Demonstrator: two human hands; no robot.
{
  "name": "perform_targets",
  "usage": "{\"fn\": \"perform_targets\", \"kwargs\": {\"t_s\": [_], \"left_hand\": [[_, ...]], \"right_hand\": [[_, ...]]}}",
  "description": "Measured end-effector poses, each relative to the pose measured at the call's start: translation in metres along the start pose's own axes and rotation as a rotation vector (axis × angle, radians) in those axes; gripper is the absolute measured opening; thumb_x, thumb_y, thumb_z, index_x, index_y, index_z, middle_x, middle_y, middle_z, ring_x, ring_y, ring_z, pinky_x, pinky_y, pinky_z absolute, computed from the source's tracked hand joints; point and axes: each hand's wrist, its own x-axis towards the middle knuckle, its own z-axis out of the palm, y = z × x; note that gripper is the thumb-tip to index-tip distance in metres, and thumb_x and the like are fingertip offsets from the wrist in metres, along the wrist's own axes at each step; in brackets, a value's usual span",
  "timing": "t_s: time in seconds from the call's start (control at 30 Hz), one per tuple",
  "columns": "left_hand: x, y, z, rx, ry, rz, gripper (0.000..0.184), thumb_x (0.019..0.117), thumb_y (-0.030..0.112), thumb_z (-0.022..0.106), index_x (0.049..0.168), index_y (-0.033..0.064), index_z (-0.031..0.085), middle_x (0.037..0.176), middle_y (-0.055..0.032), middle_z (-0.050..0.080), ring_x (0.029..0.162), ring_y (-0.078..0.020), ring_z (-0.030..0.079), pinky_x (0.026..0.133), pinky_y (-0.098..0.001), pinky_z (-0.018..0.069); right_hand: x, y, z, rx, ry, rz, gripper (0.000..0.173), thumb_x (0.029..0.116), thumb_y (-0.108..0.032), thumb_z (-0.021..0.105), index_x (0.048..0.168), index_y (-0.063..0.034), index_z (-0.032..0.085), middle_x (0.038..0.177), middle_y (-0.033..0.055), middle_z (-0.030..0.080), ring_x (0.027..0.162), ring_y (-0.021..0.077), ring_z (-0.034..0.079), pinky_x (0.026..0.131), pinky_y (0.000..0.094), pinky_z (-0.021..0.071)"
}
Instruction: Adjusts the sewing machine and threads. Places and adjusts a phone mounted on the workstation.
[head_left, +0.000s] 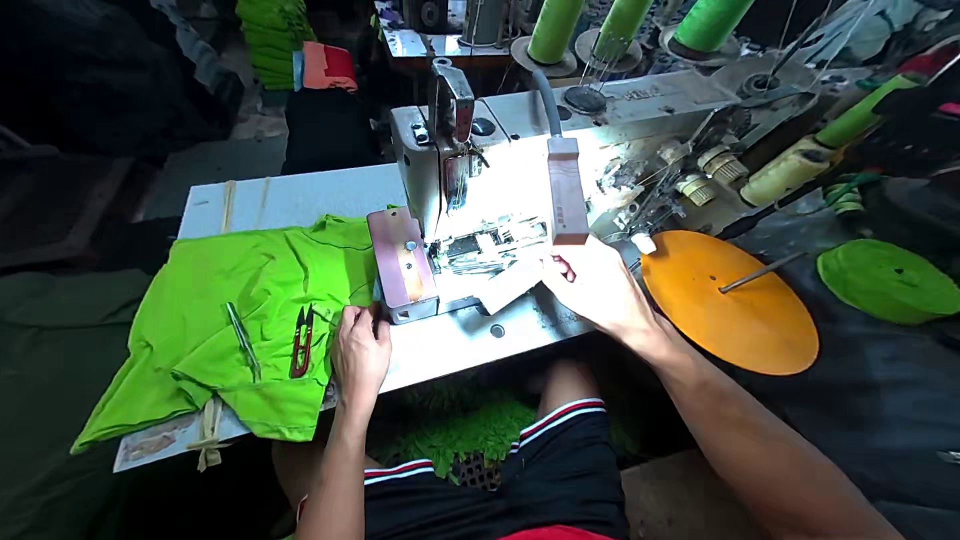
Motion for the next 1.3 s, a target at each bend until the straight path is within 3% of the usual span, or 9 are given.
{"fn": "perform_targets", "kwargs": {"t_s": [0.33, 0.47, 0.63, 0.73, 0.83, 0.93, 1.1, 1.2, 1.3], "left_hand": [[-0.006, 0.001, 0.008, 0.156, 0.041, 0.059, 0.025, 0.1018, 0.012, 0.054, 0.109, -0.0059, 0.069, 0.112, -0.0241, 0.067, 0.105, -0.0402, 0.067, 0.092, -0.0540, 0.0539], [-0.008, -0.001, 0.011, 0.102, 0.076, 0.085, 0.023, 0.1015, 0.013, 0.055, 0.108, -0.0027, 0.070, 0.109, -0.0209, 0.068, 0.102, -0.0359, 0.068, 0.092, -0.0510, 0.0543], [-0.009, -0.005, 0.011, -0.067, 0.168, 0.120, 0.021, 0.1010, 0.013, 0.057, 0.109, -0.0013, 0.069, 0.104, -0.0174, 0.068, 0.092, -0.0281, 0.068, 0.086, -0.0435, 0.0562], [-0.022, 0.007, 0.007, -0.180, 0.289, 0.171, 0.023, 0.1021, 0.015, 0.057, 0.111, -0.0023, 0.068, 0.100, -0.0147, 0.066, 0.086, -0.0187, 0.065, 0.080, -0.0320, 0.0553], [-0.070, 0.041, 0.002, -0.257, 0.300, 0.195, 0.023, 0.1003, 0.014, 0.057, 0.106, -0.0057, 0.068, 0.098, -0.0158, 0.067, 0.087, -0.0183, 0.067, 0.080, -0.0309, 0.0576], [-0.136, 0.064, 0.033, -0.447, 0.114, 0.203, 0.017, 0.0975, 0.013, 0.062, 0.099, -0.0005, 0.071, 0.097, -0.0088, 0.070, 0.087, -0.0108, 0.068, 0.080, -0.0247, 0.0592], [-0.227, 0.023, 0.129, -0.552, -0.315, 0.066, 0.015, 0.0976, 0.013, 0.062, 0.104, 0.0056, 0.073, 0.098, -0.0042, 0.068, 0.077, -0.0060, 0.065, 0.072, -0.0212, 0.0585], [-0.231, 0.005, 0.138, -0.456, -0.579, -0.001, 0.019, 0.1002, 0.018, 0.059, 0.108, 0.0075, 0.073, 0.101, -0.0054, 0.068, 0.081, -0.0092, 0.066, 0.079, -0.0253, 0.0581], [-0.221, -0.004, 0.141, -0.405, -0.649, -0.008, 0.021, 0.1012, 0.021, 0.058, 0.109, 0.0084, 0.073, 0.102, -0.0056, 0.068, 0.084, -0.0104, 0.066, 0.082, -0.0272, 0.0577]], "right_hand": [[0.024, -0.015, 0.029, -0.276, -0.009, 0.251, 0.039, 0.1054, -0.034, 0.047, 0.108, 0.0005, 0.066, 0.097, 0.0215, 0.068, 0.089, 0.0393, 0.069, 0.068, 0.0566, 0.0530], [0.020, -0.008, 0.044, -0.322, 0.020, 0.211, 0.037, 0.1072, -0.032, 0.046, 0.118, -0.0017, 0.065, 0.102, 0.0221, 0.066, 0.091, 0.0402, 0.068, 0.069, 0.0582, 0.0527], [0.038, -0.005, 0.043, -0.218, -0.013, 0.307, 0.036, 0.1021, -0.031, 0.050, 0.101, 0.0006, 0.067, 0.093, 0.0240, 0.068, 0.090, 0.0428, 0.070, 0.069, 0.0612, 0.0522], [0.057, 0.006, 0.048, -0.204, -0.186, 0.344, 0.035, 0.1004, -0.027, 0.049, 0.102, 0.0005, 0.069, 0.096, 0.0238, 0.071, 0.099, 0.0436, 0.070, 0.077, 0.0623, 0.0515], [0.064, 0.021, 0.056, -0.113, -0.241, 0.244, 0.032, 0.0985, -0.026, 0.052, 0.103, -0.0010, 0.072, 0.094, 0.0223, 0.072, 0.095, 0.0424, 0.070, 0.076, 0.0626, 0.0520], [0.074, 0.018, 0.050, -0.069, -0.343, 0.250, 0.030, 0.0949, -0.027, 0.059, 0.104, -0.0019, 0.073, 0.099, 0.0213, 0.072, 0.096, 0.0399, 0.070, 0.078, 0.0625, 0.0500], [0.069, 0.001, 0.023, 0.032, -0.385, 0.283, 0.035, 0.1019, -0.024, 0.058, 0.115, 0.0062, 0.069, 0.107, 0.0265, 0.070, 0.104, 0.0375, 0.068, 0.091, 0.0539, 0.0500], [0.063, 0.003, 0.018, 0.031, -0.343, 0.217, 0.033, 0.1023, -0.018, 0.056, 0.112, 0.0100, 0.070, 0.103, 0.0305, 0.071, 0.101, 0.0445, 0.069, 0.091, 0.0574, 0.0509], [0.066, 0.008, 0.020, 0.046, -0.392, 0.308, 0.033, 0.1041, -0.022, 0.055, 0.113, 0.0055, 0.071, 0.105, 0.0277, 0.071, 0.104, 0.0416, 0.068, 0.092, 0.0563, 0.0501]]}}
